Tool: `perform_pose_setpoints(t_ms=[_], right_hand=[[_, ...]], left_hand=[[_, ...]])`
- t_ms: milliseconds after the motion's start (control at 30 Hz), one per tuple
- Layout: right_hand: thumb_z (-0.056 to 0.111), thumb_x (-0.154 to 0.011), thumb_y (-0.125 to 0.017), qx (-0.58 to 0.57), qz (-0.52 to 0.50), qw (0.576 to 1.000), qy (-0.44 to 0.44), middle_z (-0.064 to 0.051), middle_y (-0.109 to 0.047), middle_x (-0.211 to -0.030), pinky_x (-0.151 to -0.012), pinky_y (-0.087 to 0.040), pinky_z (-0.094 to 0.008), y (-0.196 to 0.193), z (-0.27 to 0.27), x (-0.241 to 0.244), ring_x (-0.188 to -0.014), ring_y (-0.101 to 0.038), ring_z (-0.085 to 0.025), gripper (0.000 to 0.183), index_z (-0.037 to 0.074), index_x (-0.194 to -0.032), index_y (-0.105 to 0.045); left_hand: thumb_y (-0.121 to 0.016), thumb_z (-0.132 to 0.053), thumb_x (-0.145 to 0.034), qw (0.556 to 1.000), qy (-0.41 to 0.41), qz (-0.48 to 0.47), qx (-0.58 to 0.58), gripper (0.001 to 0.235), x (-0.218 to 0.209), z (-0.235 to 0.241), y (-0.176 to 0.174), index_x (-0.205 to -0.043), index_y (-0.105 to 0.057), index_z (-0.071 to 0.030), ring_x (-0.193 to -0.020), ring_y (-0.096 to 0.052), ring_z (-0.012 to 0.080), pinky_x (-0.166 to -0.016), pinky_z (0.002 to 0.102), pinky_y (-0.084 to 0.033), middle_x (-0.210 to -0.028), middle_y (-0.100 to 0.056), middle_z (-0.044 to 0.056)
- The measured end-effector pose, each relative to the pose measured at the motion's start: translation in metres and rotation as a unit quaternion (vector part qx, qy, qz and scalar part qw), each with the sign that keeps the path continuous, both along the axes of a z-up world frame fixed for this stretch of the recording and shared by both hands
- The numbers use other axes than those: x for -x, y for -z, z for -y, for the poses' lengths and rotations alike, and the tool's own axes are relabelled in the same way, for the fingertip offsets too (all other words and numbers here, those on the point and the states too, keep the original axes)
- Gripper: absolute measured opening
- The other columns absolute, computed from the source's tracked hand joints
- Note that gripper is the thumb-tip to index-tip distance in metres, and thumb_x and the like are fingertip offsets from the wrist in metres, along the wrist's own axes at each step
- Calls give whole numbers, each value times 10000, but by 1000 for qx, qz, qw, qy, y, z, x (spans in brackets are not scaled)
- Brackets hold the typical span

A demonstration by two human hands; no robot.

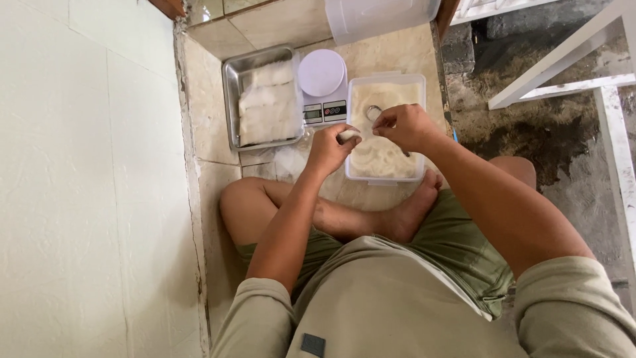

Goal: The person scoops a white powder from a plastic container using a spoon and fills small plastic bags. Each filled bag is then placed on a digital scale to check the weight before being set aside in a metal tray.

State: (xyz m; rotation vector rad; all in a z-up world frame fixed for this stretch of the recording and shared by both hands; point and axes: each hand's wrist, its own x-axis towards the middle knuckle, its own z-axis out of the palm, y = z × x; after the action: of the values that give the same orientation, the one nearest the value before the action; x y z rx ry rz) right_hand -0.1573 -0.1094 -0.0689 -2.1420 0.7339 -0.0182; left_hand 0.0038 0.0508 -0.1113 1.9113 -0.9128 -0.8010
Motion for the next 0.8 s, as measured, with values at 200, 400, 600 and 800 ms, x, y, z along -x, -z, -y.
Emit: perform_pose_setpoints(t_ms=[200, 400, 600, 800], right_hand=[[266, -873, -790, -3, 10, 1000, 0, -3, -800, -935, -883, -576, -419, 44, 18, -8, -985, -757, -207, 147, 206, -1006, -802], [246, -869, -786, -2, 0, 1000, -7, -13, -802, -950, -873, -583, -428, 43, 17, -7, -993, -754, -230, 150, 194, -1008, -804], [278, -852, -796, 1, -18, 1000, 0, 16, -802, -931, -872, -588, -419, 9, 1, 0, -986, -757, -210, 128, 230, -970, -811], [273, -859, -789, -1, -37, 999, 5, 5, -806, -944, -884, -589, -437, 9, 0, 0, -1011, -754, -228, 136, 217, -980, -815]], left_hand=[[-810, -179, -834, 996, 14, 90, 0, 201, -2, 4, 2, -1025, -801, -117, -886, -742, 442, -695, 484, -608, -875, -762, 224], [-791, -161, -840, 985, 48, 165, 4, 171, -7, 4, 5, -1005, -791, -115, -872, -737, 434, -740, 491, -609, -869, -763, 191], [-783, -150, -849, 978, 77, 193, -16, 176, -6, 2, 3, -1020, -790, -109, -864, -742, 428, -735, 491, -601, -861, -763, 182], [-767, -173, -850, 978, 77, 193, -28, 143, -6, 3, 5, -986, -785, -134, -864, -727, 440, -749, 505, -588, -837, -749, 183]])
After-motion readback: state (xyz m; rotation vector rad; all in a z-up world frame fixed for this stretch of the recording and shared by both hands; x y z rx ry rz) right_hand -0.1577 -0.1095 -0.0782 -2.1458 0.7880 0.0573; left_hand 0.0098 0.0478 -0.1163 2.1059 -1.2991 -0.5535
